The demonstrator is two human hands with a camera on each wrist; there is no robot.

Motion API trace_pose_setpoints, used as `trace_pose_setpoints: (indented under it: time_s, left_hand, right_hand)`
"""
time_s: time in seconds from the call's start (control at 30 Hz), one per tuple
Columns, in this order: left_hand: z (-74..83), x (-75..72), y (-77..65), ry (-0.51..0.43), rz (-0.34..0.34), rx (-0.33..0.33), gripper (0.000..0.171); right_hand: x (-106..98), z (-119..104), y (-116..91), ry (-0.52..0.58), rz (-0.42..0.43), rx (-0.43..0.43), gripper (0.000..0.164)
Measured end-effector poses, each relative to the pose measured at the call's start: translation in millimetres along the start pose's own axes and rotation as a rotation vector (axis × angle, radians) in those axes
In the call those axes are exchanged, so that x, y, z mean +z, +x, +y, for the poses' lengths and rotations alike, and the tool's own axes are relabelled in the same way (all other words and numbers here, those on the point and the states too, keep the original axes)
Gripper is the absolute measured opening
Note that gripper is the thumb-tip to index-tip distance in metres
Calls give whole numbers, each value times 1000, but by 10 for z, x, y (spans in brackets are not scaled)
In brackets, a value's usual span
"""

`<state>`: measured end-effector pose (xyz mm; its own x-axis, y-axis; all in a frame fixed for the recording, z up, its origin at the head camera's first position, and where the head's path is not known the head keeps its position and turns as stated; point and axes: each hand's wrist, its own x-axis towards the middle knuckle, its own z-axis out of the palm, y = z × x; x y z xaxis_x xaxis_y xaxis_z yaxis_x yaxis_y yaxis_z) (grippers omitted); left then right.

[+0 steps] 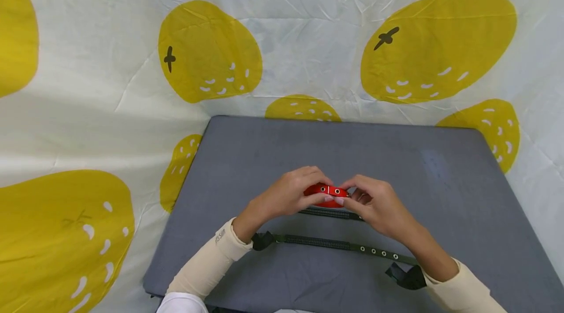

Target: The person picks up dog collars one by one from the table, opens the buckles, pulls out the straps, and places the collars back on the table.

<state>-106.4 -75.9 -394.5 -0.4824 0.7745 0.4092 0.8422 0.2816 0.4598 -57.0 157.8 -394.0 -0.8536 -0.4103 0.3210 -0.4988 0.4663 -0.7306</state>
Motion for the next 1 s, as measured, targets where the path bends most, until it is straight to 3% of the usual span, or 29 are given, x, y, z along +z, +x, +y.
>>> trace_pose_setpoints:
  time_s: [0.4, 0.73, 1.0]
  left_hand:
    - [37, 22, 3, -11, -15, -34, 22]
    - [41, 52, 2, -48, 3, -26, 24]
    - [47, 75, 6, -65, 24, -19, 23]
  right_hand:
    - [-8, 1, -62, 71, 33, 7, 27]
    - [-97, -251, -52, 187, 20, 9, 24]
    - [-76, -201, -104, 286, 4, 44, 24]
